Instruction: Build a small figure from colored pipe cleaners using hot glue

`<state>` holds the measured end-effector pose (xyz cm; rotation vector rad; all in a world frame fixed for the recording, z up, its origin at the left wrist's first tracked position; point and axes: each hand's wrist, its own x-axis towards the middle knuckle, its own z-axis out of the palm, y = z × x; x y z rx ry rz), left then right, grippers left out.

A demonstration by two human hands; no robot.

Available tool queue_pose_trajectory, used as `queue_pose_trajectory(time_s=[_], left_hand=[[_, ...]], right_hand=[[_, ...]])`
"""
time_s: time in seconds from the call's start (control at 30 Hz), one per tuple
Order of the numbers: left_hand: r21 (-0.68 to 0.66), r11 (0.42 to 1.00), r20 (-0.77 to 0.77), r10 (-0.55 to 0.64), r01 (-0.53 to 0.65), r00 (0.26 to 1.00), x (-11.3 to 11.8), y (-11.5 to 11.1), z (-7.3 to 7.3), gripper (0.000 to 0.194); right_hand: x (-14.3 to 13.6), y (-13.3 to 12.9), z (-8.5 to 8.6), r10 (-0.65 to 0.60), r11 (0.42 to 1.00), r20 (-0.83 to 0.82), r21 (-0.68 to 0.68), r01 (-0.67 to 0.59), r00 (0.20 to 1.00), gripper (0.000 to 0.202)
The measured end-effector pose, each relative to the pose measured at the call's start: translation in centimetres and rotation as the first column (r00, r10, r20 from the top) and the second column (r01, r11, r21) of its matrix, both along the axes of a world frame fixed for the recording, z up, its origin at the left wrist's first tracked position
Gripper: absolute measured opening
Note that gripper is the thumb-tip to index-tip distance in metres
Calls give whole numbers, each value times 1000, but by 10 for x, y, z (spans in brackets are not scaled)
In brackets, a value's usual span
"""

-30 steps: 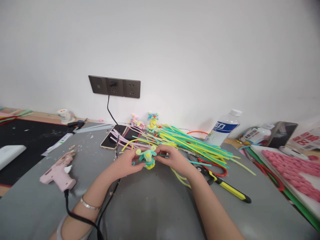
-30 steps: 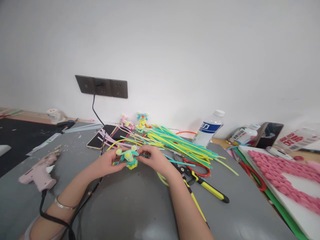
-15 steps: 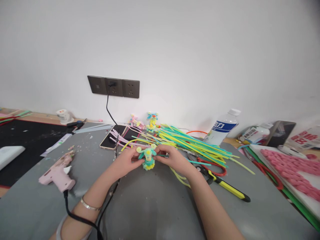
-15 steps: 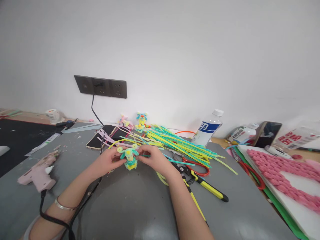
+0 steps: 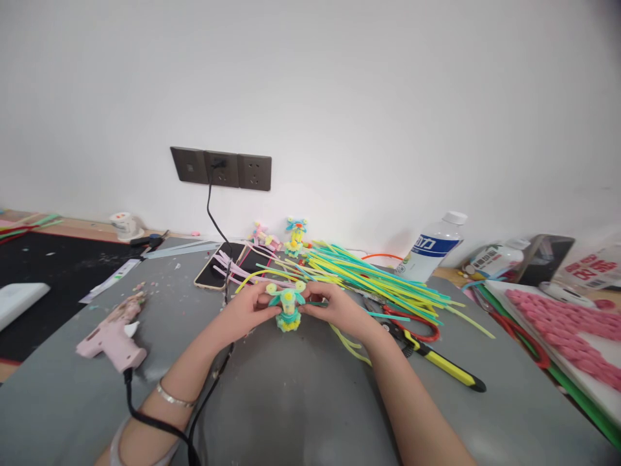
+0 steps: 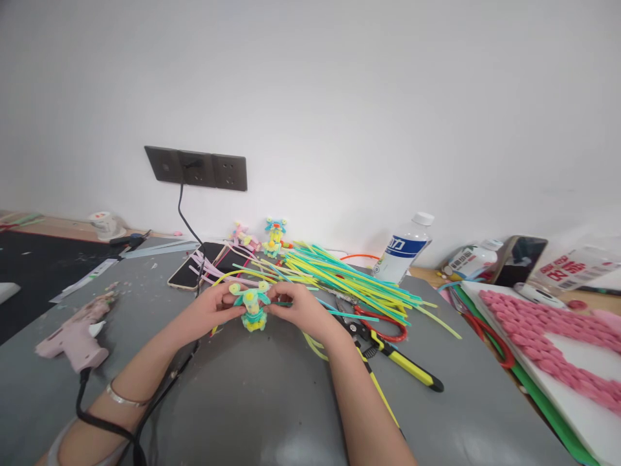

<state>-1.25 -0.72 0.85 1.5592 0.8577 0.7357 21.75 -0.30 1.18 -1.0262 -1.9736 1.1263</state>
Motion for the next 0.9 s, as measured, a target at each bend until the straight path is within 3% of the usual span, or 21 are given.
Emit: queue_pose_trajectory(time_s=[0.27,0.63,0.9], left_hand=[[21,998,-2,-65,65,998,-3,0,3,43],[38,999,-50,16,-14,999,-1,1,4,33],[190,982,-106,38,-17,994,-2,-1,5,24]], right_hand=[[1,-1,0,26,1000,-9,7,-26,1000,15],[-1,-2,5,37,999,-22,-27,-38,999,19],[0,-3,5,42,999,-4,-19,-42,999,19]])
